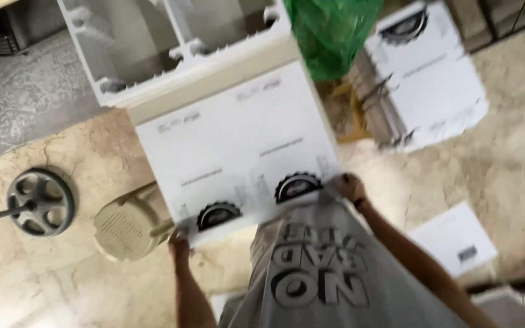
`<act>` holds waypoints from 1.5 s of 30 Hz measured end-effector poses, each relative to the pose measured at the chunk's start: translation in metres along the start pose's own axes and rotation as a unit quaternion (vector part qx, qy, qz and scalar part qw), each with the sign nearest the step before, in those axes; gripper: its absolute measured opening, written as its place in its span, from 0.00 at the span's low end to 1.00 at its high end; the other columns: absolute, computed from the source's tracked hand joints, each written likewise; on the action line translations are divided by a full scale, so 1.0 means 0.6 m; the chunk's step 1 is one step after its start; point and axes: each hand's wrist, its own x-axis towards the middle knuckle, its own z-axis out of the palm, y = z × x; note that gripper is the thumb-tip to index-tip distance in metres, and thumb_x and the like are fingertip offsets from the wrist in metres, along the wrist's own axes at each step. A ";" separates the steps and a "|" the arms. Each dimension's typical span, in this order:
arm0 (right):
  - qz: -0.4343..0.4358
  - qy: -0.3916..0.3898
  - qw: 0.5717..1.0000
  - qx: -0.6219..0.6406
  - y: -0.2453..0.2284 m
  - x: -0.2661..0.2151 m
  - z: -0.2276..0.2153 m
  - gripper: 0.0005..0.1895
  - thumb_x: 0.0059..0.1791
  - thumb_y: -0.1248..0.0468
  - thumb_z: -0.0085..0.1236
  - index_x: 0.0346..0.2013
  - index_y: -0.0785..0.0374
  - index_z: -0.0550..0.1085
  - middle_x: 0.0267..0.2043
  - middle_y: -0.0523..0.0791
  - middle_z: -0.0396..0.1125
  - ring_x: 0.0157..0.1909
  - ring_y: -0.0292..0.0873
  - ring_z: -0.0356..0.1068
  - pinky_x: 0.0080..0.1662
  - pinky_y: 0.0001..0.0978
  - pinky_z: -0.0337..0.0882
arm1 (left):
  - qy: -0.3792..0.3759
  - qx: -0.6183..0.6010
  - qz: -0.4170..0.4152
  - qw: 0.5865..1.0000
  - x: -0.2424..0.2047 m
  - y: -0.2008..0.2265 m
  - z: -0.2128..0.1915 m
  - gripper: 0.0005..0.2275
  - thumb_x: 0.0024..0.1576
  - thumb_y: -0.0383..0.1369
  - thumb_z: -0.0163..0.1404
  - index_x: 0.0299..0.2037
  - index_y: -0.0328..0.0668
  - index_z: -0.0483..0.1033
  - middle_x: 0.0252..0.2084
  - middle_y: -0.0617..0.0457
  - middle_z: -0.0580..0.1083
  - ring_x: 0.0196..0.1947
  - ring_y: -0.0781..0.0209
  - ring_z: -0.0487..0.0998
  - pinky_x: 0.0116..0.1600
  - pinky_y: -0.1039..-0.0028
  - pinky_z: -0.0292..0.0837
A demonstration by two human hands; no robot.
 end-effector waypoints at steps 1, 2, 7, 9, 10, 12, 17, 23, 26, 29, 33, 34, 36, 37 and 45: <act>0.041 -0.025 0.997 0.064 -0.020 -0.027 -0.015 0.25 0.50 0.49 0.53 0.52 0.63 0.74 0.48 0.54 0.74 0.40 0.53 0.76 0.41 0.43 0.75 | 0.005 -0.002 0.028 1.000 -0.014 -0.004 -0.016 0.22 0.60 0.42 0.47 0.66 0.58 0.71 0.55 0.40 0.77 0.51 0.42 0.79 0.47 0.55 0.78; 0.083 -0.048 0.987 0.128 -0.040 -0.051 -0.030 0.31 0.50 0.53 0.54 0.64 0.68 0.68 0.53 0.58 0.72 0.33 0.55 0.77 0.33 0.40 0.81 | 0.010 -0.005 0.057 0.998 -0.028 -0.006 -0.032 0.22 0.61 0.33 0.46 0.68 0.56 0.70 0.52 0.39 0.79 0.54 0.43 0.79 0.50 0.55 0.80; 0.142 -0.084 0.948 0.273 0.002 -0.048 0.032 0.37 0.49 0.51 0.58 0.69 0.63 0.65 0.62 0.62 0.64 0.49 0.66 0.70 0.40 0.49 0.76 | -0.090 -0.274 0.037 0.957 -0.068 0.015 -0.089 0.25 0.64 0.31 0.50 0.72 0.40 0.59 0.61 0.19 0.65 0.56 0.20 0.71 0.49 0.45 0.78; 0.145 -0.094 0.933 0.315 0.040 -0.031 0.042 0.31 0.50 0.55 0.53 0.67 0.61 0.68 0.63 0.63 0.62 0.55 0.70 0.67 0.46 0.58 0.76 | -0.109 -0.307 0.012 0.945 -0.057 -0.023 -0.078 0.25 0.65 0.30 0.49 0.72 0.40 0.58 0.62 0.19 0.64 0.55 0.19 0.70 0.50 0.43 0.77; 0.128 -0.086 0.936 0.317 0.052 -0.017 0.035 0.28 0.51 0.58 0.53 0.66 0.62 0.68 0.63 0.64 0.62 0.55 0.72 0.66 0.47 0.61 0.76 | -0.136 -0.339 0.007 0.931 -0.045 -0.045 -0.062 0.28 0.63 0.30 0.51 0.73 0.41 0.55 0.63 0.19 0.62 0.51 0.19 0.72 0.47 0.43 0.78; 0.126 -0.080 0.936 0.320 0.036 -0.039 0.016 0.26 0.52 0.61 0.53 0.65 0.63 0.69 0.63 0.65 0.61 0.55 0.74 0.66 0.49 0.65 0.75 | -0.163 -0.358 -0.008 0.919 -0.048 -0.070 -0.052 0.31 0.62 0.30 0.52 0.75 0.41 0.52 0.64 0.18 0.60 0.47 0.20 0.74 0.45 0.43 0.78; 0.203 -0.093 0.881 0.418 -0.086 -0.110 -0.041 0.28 0.52 0.70 0.54 0.67 0.69 0.63 0.67 0.69 0.55 0.59 0.77 0.64 0.54 0.67 0.74 | -0.100 0.051 0.094 0.989 -0.007 -0.064 -0.035 0.38 0.57 0.49 0.57 0.76 0.61 0.52 0.72 0.45 0.61 0.67 0.44 0.66 0.64 0.51 0.70; 0.207 -0.128 0.773 0.586 -0.023 -0.120 0.034 0.26 0.49 0.59 0.66 0.59 0.64 0.70 0.51 0.53 0.66 0.51 0.60 0.73 0.50 0.49 0.82 | -0.016 0.153 0.314 0.937 -0.235 0.256 0.091 0.40 0.56 0.51 0.60 0.68 0.22 0.63 0.76 0.24 0.46 0.75 0.27 0.46 0.76 0.44 0.36; 0.218 -0.148 0.765 0.588 -0.024 -0.133 0.034 0.24 0.50 0.56 0.64 0.57 0.62 0.72 0.48 0.49 0.65 0.49 0.54 0.74 0.49 0.43 0.82 | -0.194 0.307 0.415 0.834 -0.314 0.403 0.178 0.52 0.53 0.56 0.60 0.78 0.59 0.31 0.79 0.36 0.38 0.76 0.24 0.33 0.72 0.30 0.41; 0.224 -0.179 0.816 0.503 -0.055 -0.159 0.034 0.23 0.50 0.57 0.66 0.50 0.75 0.74 0.41 0.59 0.68 0.42 0.61 0.77 0.47 0.50 0.82 | -0.165 0.364 0.535 0.744 -0.297 0.406 0.364 0.56 0.47 0.52 0.68 0.79 0.61 0.36 0.80 0.36 0.34 0.75 0.20 0.28 0.64 0.16 0.29; 0.200 -0.124 0.830 0.505 -0.088 -0.183 0.024 0.21 0.49 0.60 0.69 0.35 0.81 0.75 0.29 0.59 0.68 0.34 0.64 0.77 0.42 0.53 0.84 | -0.109 0.468 0.487 0.730 -0.339 0.440 0.410 0.58 0.46 0.36 0.68 0.78 0.59 0.30 0.78 0.31 0.28 0.70 0.09 0.30 0.57 0.12 0.47; 0.162 -0.087 0.873 0.452 -0.086 -0.182 0.029 0.20 0.48 0.57 0.70 0.29 0.75 0.78 0.25 0.57 0.70 0.30 0.57 0.77 0.38 0.45 0.82 | -0.091 0.481 0.485 0.725 -0.332 0.439 0.423 0.57 0.48 0.34 0.66 0.78 0.59 0.28 0.77 0.31 0.28 0.70 0.09 0.30 0.56 0.11 0.47; 0.130 -0.055 0.905 0.400 -0.052 -0.188 0.067 0.21 0.48 0.53 0.71 0.23 0.70 0.81 0.22 0.55 0.73 0.26 0.50 0.77 0.34 0.37 0.81 | -0.075 0.503 0.478 0.716 -0.357 0.436 0.389 0.56 0.49 0.31 0.65 0.78 0.60 0.26 0.77 0.31 0.27 0.70 0.08 0.30 0.54 0.10 0.47; 0.107 -0.043 0.925 0.362 -0.020 -0.161 0.080 0.21 0.48 0.53 0.71 0.22 0.68 0.80 0.21 0.55 0.72 0.25 0.49 0.77 0.32 0.36 0.78 | -0.089 0.519 0.458 0.716 -0.387 0.463 0.362 0.53 0.54 0.31 0.61 0.78 0.59 0.24 0.78 0.34 0.30 0.71 0.10 0.31 0.56 0.11 0.45; 0.190 -0.112 0.847 0.483 -0.110 -0.130 -0.087 0.34 0.53 0.48 0.63 0.58 0.77 0.68 0.58 0.65 0.66 0.58 0.71 0.69 0.54 0.72 0.73 | -0.143 0.468 0.479 0.728 -0.343 0.479 0.356 0.47 0.55 0.44 0.62 0.79 0.57 0.38 0.79 0.35 0.32 0.71 0.10 0.34 0.61 0.19 0.51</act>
